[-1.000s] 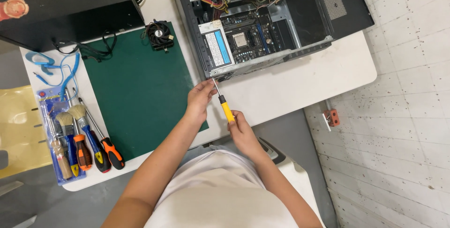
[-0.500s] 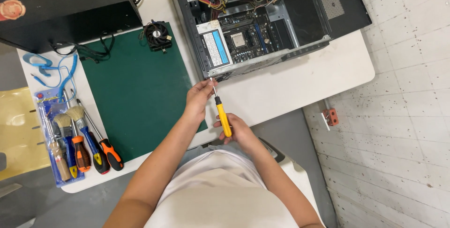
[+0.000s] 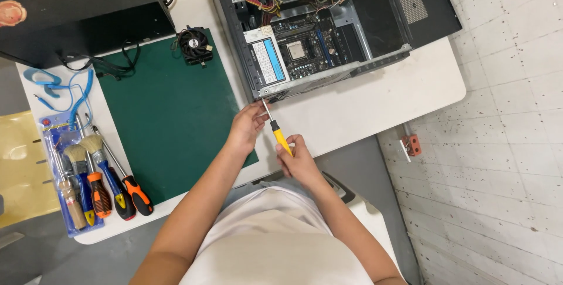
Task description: Removing a power supply unit from a computer case by unscrewing it and disconnecting internal cables.
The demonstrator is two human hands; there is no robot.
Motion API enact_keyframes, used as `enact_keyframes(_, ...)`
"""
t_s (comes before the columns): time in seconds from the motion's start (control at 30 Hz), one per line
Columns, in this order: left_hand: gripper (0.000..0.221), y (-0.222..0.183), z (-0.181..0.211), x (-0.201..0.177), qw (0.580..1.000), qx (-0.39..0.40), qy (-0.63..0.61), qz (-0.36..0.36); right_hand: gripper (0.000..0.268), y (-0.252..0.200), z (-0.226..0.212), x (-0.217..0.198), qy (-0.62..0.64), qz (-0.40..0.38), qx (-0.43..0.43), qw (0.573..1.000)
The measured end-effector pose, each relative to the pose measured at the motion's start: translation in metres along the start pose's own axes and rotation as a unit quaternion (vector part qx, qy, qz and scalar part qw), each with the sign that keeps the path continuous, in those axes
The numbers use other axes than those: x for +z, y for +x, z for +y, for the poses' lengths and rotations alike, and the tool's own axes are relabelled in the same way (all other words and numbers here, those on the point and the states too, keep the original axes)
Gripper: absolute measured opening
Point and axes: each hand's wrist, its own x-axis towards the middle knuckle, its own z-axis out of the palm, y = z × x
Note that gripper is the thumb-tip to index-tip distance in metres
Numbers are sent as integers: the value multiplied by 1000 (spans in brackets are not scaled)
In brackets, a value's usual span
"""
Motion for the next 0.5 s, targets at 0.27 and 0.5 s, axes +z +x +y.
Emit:
enact_keyframes(0.27,28,7,-9,-7,999,7,44,29,39,0,12,-8,12,-26,3,1000)
enact_keyframes(0.5,32,-1,-11,-4,995,0,71,64,40,13,19,-11,-48,32,-29,998)
